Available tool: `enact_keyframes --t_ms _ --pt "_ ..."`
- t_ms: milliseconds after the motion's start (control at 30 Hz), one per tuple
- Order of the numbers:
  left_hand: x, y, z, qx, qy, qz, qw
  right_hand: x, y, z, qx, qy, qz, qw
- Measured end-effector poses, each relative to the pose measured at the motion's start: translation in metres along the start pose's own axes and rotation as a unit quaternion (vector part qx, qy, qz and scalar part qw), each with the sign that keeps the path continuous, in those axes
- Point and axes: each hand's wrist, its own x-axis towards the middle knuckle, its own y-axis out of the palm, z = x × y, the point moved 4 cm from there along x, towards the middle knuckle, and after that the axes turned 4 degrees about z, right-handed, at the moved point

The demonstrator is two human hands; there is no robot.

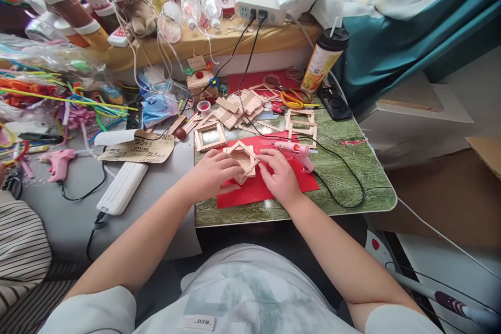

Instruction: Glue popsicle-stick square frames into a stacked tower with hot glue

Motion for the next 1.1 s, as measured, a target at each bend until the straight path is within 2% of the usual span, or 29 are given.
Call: enact_keyframes --t_ms 133,400,700,900,1100 --pt "0.008 0.000 0.004 -0.012 0.011 0.022 1.000 0.002 0.000 -0.005 0.030 0.031 0.009 0.999" --pt "0.024 -0.004 0.007 -0.033 0.033 0.064 0.997 0.004 0.002 -0.008 0.058 0.036 0.015 0.998" --pt "0.028 -0.006 0.011 -0.050 0.040 0.099 0.993 0.004 0.002 -0.011 0.069 0.049 0.019 0.996" --pt "0.030 -0.013 0.010 -0.129 0.081 0.121 0.981 0.004 0.002 -0.012 0.073 0.055 0.017 0.996" --pt "0.037 -0.009 0.013 -0.113 0.121 0.137 0.977 0.006 0.002 -0.010 0.077 0.052 0.027 0.995"
